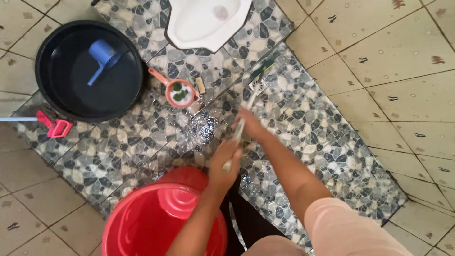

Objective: Cleaning and rinsing a white PVC pipe in a bathroom setting using a bucket and water scoop.

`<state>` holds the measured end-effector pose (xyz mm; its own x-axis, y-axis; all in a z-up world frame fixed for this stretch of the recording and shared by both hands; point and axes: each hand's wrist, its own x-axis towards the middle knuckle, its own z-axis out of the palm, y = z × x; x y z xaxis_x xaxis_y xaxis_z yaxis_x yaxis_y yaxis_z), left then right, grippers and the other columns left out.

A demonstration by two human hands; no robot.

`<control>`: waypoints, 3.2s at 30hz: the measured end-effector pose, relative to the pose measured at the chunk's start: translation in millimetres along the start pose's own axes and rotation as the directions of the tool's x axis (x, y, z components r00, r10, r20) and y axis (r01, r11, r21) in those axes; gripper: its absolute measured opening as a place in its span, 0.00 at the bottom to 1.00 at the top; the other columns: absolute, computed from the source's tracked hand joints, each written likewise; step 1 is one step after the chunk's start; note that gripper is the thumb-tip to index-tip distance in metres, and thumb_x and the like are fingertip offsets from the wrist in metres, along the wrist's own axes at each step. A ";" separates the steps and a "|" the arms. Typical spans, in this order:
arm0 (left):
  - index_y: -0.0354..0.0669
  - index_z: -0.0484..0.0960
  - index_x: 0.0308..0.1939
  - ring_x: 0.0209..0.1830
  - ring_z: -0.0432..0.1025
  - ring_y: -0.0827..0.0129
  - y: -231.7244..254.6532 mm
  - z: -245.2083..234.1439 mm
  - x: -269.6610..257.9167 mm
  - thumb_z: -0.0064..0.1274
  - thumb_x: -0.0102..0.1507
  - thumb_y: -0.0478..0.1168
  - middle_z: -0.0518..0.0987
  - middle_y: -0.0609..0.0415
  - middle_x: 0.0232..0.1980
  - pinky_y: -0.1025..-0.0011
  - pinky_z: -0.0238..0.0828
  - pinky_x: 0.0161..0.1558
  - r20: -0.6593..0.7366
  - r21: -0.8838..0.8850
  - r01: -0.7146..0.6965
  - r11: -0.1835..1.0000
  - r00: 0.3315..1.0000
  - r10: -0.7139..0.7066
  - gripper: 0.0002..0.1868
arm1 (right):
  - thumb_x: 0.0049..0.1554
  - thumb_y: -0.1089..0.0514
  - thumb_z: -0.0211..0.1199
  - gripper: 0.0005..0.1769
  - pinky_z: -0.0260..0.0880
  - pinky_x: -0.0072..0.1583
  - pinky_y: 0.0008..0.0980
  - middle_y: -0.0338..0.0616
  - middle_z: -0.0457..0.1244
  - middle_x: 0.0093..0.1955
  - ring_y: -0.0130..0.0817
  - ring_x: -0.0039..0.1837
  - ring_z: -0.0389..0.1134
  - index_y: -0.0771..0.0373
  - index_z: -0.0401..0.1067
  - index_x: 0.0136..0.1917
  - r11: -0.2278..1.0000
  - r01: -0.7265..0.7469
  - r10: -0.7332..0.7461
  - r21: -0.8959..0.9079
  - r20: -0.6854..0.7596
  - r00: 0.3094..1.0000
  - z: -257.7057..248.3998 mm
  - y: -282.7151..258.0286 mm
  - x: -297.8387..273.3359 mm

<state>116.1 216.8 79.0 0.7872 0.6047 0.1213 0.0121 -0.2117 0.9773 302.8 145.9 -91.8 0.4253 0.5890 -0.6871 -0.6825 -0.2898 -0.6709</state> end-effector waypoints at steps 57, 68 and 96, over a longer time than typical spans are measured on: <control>0.45 0.63 0.70 0.60 0.76 0.54 -36.7 0.6 -144.7 0.61 0.53 0.54 0.74 0.41 0.64 0.55 0.77 0.57 0.364 0.087 0.521 0.849 0.777 -0.514 0.44 | 0.63 0.53 0.62 0.31 0.74 0.46 0.42 0.44 0.66 0.46 0.37 0.46 0.69 0.69 0.56 0.73 0.978 0.036 0.046 0.207 -0.378 0.925 73.3 131.7 -158.4; 0.47 0.50 0.81 0.75 0.60 0.48 -51.2 40.3 -163.9 0.48 0.63 0.66 0.63 0.40 0.76 0.47 0.40 0.74 0.658 0.412 0.206 0.888 0.607 -0.446 0.49 | 0.61 0.58 0.47 0.33 0.71 0.62 0.54 0.60 0.67 0.62 0.57 0.62 0.71 0.43 0.53 0.79 0.243 -0.528 -0.035 -0.814 -0.551 0.834 -46.4 165.1 -348.4; 0.31 0.58 0.76 0.81 0.51 0.46 -58.0 104.2 -139.5 0.54 0.65 0.53 0.60 0.35 0.78 0.61 0.47 0.76 0.535 0.469 -0.030 0.882 0.804 -0.258 0.43 | 0.65 0.58 0.46 0.33 0.74 0.56 0.51 0.52 0.69 0.59 0.51 0.59 0.74 0.49 0.48 0.82 0.056 -0.337 -0.006 -0.940 -0.338 0.941 -154.2 153.8 -340.9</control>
<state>69.8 64.7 -12.7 0.9601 0.1298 -0.2476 0.2768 -0.5652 0.7771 144.4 -215.8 -3.8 0.6050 0.3008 -0.7372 0.3766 -0.9239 -0.0680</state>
